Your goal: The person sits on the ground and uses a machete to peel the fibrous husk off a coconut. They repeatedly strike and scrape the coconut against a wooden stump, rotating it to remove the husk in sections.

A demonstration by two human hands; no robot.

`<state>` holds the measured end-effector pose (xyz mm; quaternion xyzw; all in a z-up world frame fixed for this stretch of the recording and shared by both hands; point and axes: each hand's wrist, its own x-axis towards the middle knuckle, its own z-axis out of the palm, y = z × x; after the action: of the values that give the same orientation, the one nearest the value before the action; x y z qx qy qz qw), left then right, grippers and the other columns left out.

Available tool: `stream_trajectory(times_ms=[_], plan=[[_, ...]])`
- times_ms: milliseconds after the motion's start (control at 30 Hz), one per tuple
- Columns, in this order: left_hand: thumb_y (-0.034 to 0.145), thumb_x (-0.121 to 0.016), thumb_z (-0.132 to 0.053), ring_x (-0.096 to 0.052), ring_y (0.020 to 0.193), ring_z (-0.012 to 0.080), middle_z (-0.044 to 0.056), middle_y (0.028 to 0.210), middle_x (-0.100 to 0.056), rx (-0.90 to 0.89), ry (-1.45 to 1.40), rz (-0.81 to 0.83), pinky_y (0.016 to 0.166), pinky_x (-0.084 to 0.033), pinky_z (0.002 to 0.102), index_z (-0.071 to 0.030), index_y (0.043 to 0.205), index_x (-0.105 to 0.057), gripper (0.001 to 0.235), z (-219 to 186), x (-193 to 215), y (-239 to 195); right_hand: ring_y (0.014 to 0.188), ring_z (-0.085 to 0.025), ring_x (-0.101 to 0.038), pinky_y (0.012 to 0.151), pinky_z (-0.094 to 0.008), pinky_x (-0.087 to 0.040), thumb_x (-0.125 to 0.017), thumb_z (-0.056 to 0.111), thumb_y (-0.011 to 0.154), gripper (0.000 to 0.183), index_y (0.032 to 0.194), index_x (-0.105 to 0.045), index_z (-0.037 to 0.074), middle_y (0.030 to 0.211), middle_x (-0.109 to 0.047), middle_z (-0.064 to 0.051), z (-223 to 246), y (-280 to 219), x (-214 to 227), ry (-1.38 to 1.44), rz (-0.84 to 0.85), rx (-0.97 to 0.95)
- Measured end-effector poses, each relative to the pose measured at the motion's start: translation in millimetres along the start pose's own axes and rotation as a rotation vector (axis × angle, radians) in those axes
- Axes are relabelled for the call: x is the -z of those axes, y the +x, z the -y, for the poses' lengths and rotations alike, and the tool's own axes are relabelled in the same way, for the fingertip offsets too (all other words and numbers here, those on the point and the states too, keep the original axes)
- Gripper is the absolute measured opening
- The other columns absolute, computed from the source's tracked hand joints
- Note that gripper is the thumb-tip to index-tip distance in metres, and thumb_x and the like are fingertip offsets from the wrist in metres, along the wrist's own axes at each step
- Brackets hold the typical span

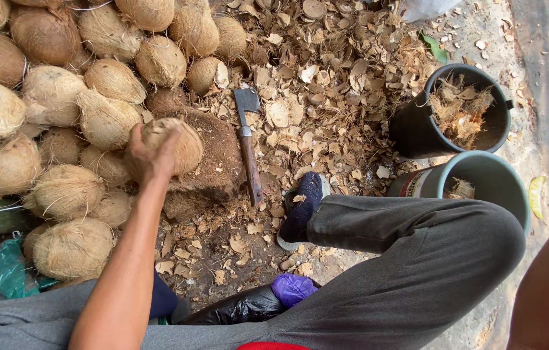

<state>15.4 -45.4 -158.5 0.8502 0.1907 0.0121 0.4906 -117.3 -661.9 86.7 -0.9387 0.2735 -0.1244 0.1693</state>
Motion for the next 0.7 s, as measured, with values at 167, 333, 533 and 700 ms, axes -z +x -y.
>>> stream_trajectory(times_ms=[167,333,533,700], plan=[[0.099,-0.069,-0.057,-0.044,0.141,0.0393,0.020,0.156,-0.047,-0.446,0.567,-0.072,0.113,-0.031,0.066,-0.022,0.156,-0.049,0.070,20,-9,7,0.109,-0.021,-0.069,0.096,-0.042,-0.053,-0.062,0.029,0.108,0.029,0.131,-0.068,0.012,0.123,-0.072,-0.010,32,-15,-62,0.109,0.012,-0.089],[0.055,-0.090,-0.074,-0.039,0.137,0.0530,0.033,0.151,-0.033,-0.474,0.657,0.071,0.107,-0.031,0.070,-0.013,0.156,-0.031,0.132,6,-2,28,0.112,-0.020,-0.069,0.100,-0.042,-0.051,-0.058,0.031,0.106,0.035,0.135,-0.064,0.013,0.124,-0.073,-0.008,131,-20,-54,0.381,0.006,0.034],[0.057,-0.073,-0.076,-0.064,0.118,0.0368,0.018,0.150,-0.045,0.246,0.008,0.051,0.095,-0.057,0.057,-0.017,0.152,-0.034,0.118,3,13,16,0.125,-0.024,-0.061,0.109,-0.049,-0.041,-0.054,0.039,0.105,0.045,0.138,-0.065,0.011,0.130,-0.071,-0.009,200,-67,-159,0.324,0.618,0.047],[0.085,-0.058,-0.088,-0.055,0.123,0.0357,0.018,0.133,-0.058,-0.131,0.365,-0.071,0.098,-0.042,0.060,-0.011,0.136,-0.055,0.092,34,17,25,0.109,-0.029,-0.069,0.090,-0.044,-0.061,-0.062,0.046,0.099,0.059,0.131,-0.059,-0.004,0.128,-0.066,-0.026,190,-158,-373,0.377,0.818,-0.009]])
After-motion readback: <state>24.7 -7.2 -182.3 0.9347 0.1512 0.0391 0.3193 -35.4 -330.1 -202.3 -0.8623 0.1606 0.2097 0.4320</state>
